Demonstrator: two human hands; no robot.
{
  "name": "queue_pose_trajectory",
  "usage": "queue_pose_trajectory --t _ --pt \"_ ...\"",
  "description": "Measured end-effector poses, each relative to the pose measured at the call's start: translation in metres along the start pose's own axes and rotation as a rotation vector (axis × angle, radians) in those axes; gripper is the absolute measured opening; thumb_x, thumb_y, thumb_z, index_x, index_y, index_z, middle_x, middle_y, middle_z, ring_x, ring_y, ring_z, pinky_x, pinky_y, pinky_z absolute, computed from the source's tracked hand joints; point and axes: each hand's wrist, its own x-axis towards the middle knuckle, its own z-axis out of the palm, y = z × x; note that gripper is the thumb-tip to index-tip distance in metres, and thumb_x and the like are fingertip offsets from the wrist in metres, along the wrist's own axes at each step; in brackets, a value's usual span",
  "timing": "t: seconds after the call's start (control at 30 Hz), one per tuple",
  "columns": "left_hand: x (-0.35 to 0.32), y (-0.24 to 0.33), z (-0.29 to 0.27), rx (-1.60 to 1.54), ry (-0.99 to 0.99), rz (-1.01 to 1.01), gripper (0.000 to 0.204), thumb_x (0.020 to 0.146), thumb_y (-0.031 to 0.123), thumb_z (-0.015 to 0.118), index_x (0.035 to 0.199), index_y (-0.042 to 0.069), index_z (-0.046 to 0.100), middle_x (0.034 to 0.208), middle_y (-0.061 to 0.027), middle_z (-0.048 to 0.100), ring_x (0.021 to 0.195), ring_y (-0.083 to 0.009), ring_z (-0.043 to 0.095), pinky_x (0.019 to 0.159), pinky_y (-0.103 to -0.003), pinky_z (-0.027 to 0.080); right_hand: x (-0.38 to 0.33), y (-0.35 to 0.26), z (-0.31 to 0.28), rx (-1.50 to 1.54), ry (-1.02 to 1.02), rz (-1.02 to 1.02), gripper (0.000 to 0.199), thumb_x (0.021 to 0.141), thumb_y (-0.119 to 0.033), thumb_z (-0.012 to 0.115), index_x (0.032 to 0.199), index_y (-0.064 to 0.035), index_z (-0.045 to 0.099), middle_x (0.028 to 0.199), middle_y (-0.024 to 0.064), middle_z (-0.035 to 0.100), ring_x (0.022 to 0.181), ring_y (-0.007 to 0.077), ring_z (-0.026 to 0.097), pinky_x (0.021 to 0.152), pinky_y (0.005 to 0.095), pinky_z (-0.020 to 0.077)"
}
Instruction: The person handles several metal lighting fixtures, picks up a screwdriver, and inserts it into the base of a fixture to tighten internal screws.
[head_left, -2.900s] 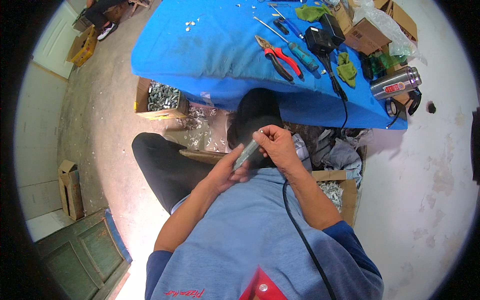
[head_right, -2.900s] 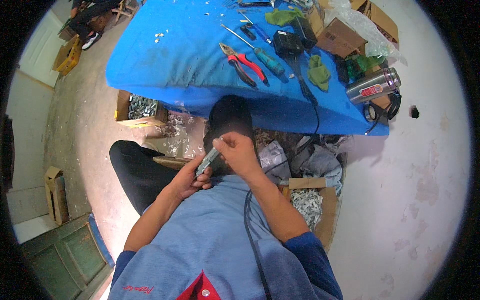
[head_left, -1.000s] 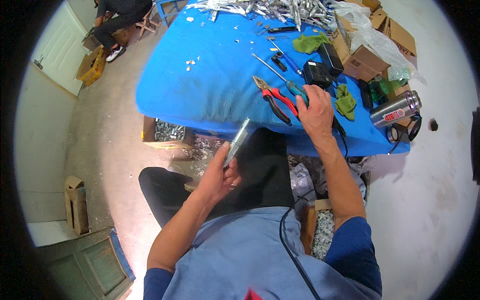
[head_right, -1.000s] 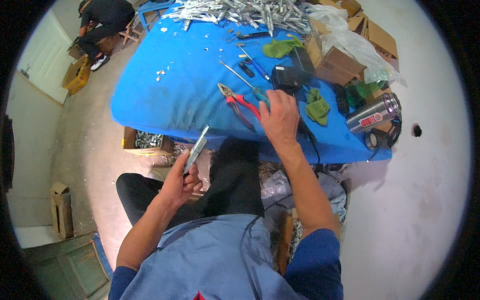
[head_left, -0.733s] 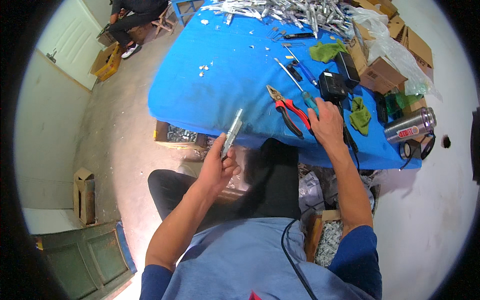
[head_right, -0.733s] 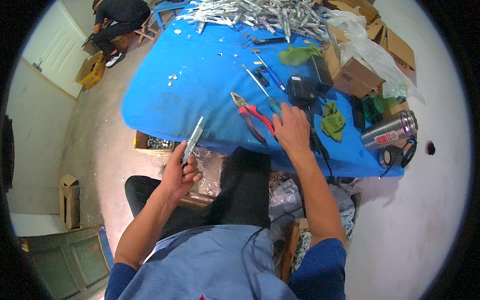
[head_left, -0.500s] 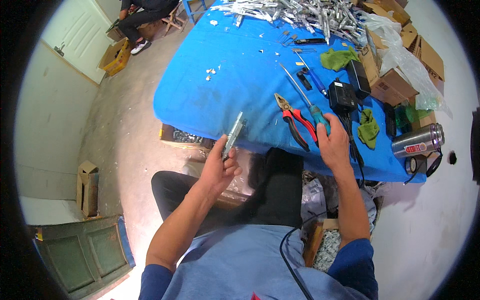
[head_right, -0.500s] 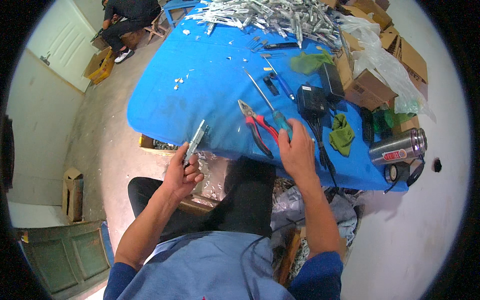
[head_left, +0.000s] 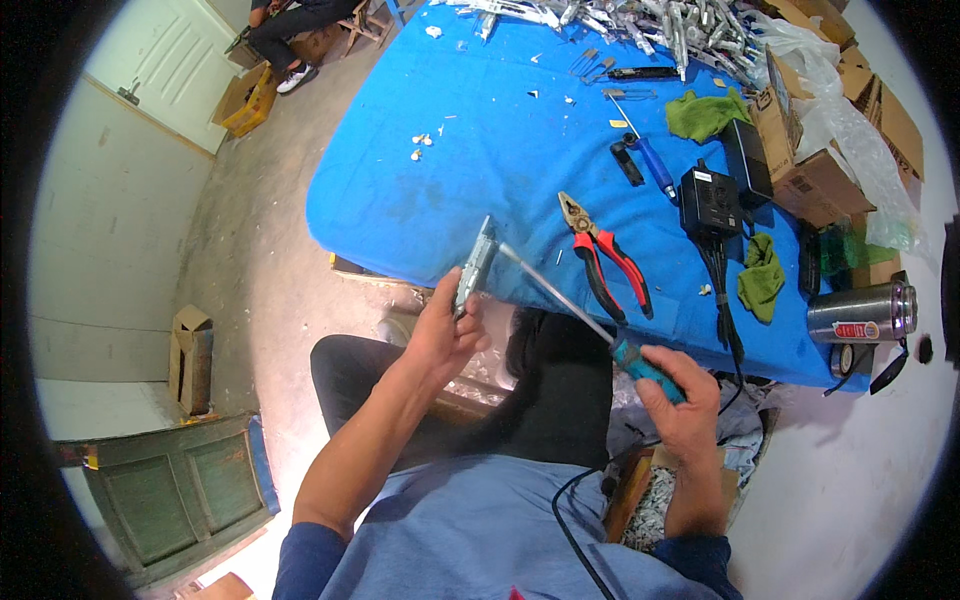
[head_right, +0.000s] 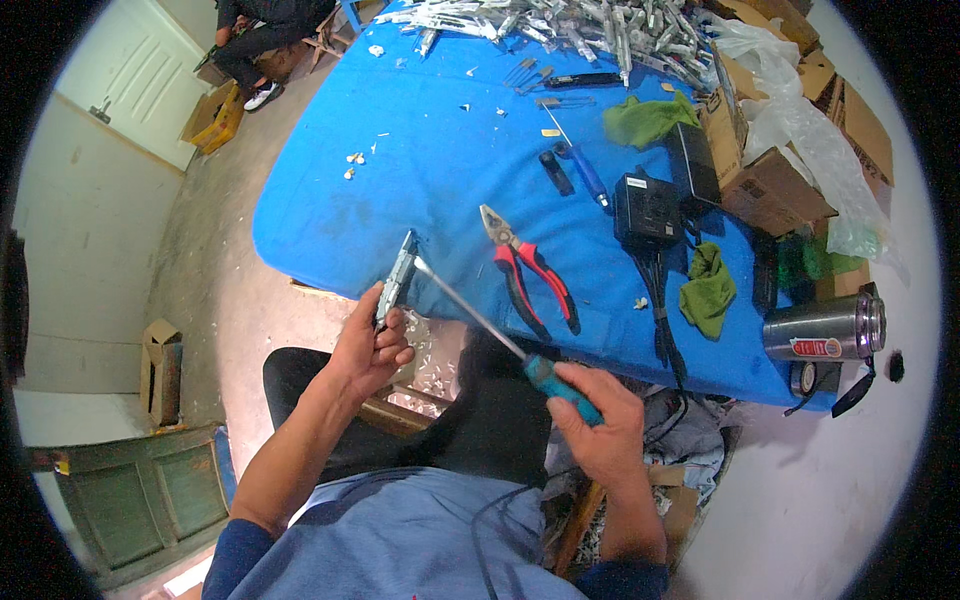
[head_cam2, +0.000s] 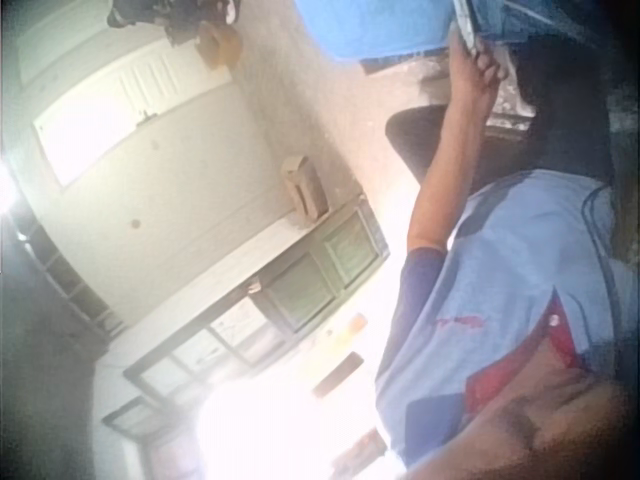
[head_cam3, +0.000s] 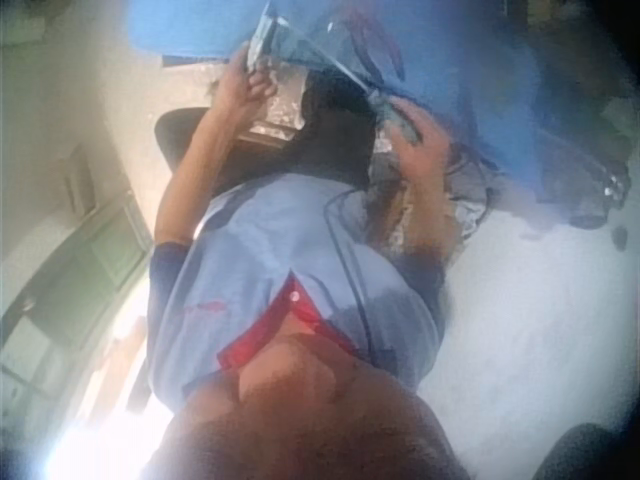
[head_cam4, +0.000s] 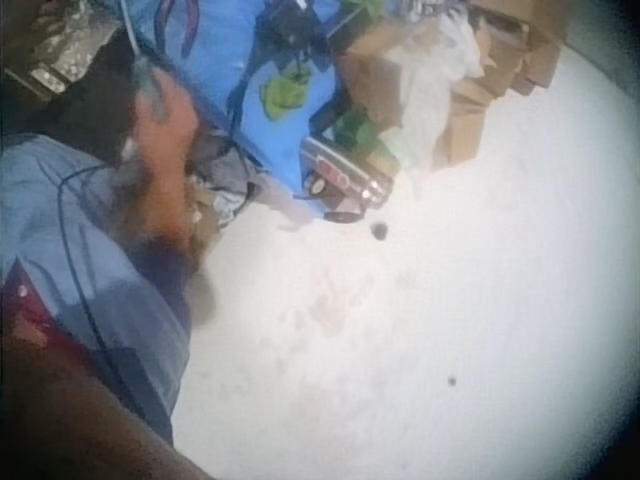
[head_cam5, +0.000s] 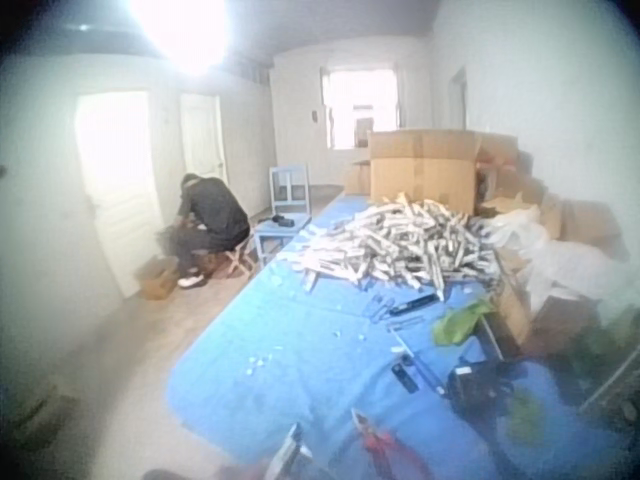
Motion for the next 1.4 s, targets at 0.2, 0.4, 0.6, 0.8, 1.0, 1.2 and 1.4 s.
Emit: queue_pose_trajectory --t 0.2,0.4,0.6,0.8,1.0,1.2,1.4 --pt "0.003 -0.001 0.011 0.013 0.064 0.018 0.050 0.093 0.055 0.048 0.063 0.015 0.047 0.045 0.0058 0.023 0.037 -0.0106 0.018 0.051 -0.028 0.032 -0.004 -0.004 -0.006 -0.075 -0.029 -0.098 0.033 0.076 -0.008 0.074 0.107 -0.0001 0.067 0.097 0.0171 0.067 0.086 0.0268 0.066 0.075 0.0346 0.0524" --pt "0.005 -0.001 0.005 0.028 0.087 0.012 0.051 0.091 0.058 0.051 0.063 0.015 0.049 0.044 0.0061 0.023 0.037 -0.0105 0.018 0.050 -0.029 0.032 0.005 -0.014 -0.004 -0.123 -0.090 -0.145 0.031 0.074 -0.004 0.072 0.105 0.0003 0.068 0.092 0.0169 0.066 0.079 0.0265 0.066 0.068 0.0328 0.0527" --pt "0.005 -0.002 0.004 0.024 0.062 0.012 0.052 0.092 0.060 0.048 0.064 0.015 0.048 0.044 0.0064 0.023 0.037 -0.0104 0.017 0.050 -0.029 0.032 0.010 -0.013 0.005 -0.136 -0.065 -0.162 0.031 0.074 -0.003 0.072 0.104 0.0005 0.069 0.092 0.0171 0.066 0.078 0.0260 0.066 0.068 0.0328 0.0527" --pt "0.003 0.000 0.007 0.043 0.070 0.004 0.052 0.093 0.060 0.046 0.066 0.015 0.048 0.046 0.0061 0.024 0.038 -0.0106 0.018 0.050 -0.029 0.033 0.007 -0.009 0.010 -0.113 -0.068 -0.147 0.032 0.073 -0.003 0.073 0.104 0.0007 0.069 0.094 0.0172 0.067 0.079 0.0258 0.067 0.070 0.0324 0.0531" --pt "0.004 0.001 0.004 0.058 0.080 -0.006 0.052 0.093 0.059 0.046 0.067 0.014 0.048 0.047 0.0059 0.025 0.038 -0.0105 0.018 0.050 -0.029 0.033 0.003 -0.010 0.012 -0.114 -0.039 -0.123 0.031 0.073 -0.002 0.072 0.104 0.0005 0.069 0.094 0.0166 0.067 0.081 0.0255 0.067 0.071 0.0324 0.0534" --pt "0.003 0.000 0.005 0.054 0.076 -0.004 0.052 0.093 0.059 0.046 0.067 0.014 0.048 0.046 0.0059 0.024 0.039 -0.0106 0.019 0.050 -0.029 0.033 0.001 -0.008 0.012 -0.096 -0.033 -0.107 0.031 0.073 -0.002 0.072 0.103 0.0009 0.069 0.094 0.0176 0.067 0.081 0.0261 0.067 0.072 0.0322 0.0533" --pt "0.003 0.000 0.007 0.037 0.099 -0.004 0.052 0.093 0.059 0.047 0.067 0.015 0.046 0.046 0.0059 0.025 0.039 -0.0107 0.020 0.049 -0.029 0.033 0.003 -0.007 0.013 -0.103 -0.033 -0.130 0.030 0.073 -0.002 0.072 0.102 0.0012 0.069 0.093 0.0175 0.067 0.081 0.0266 0.067 0.072 0.0324 0.0533"
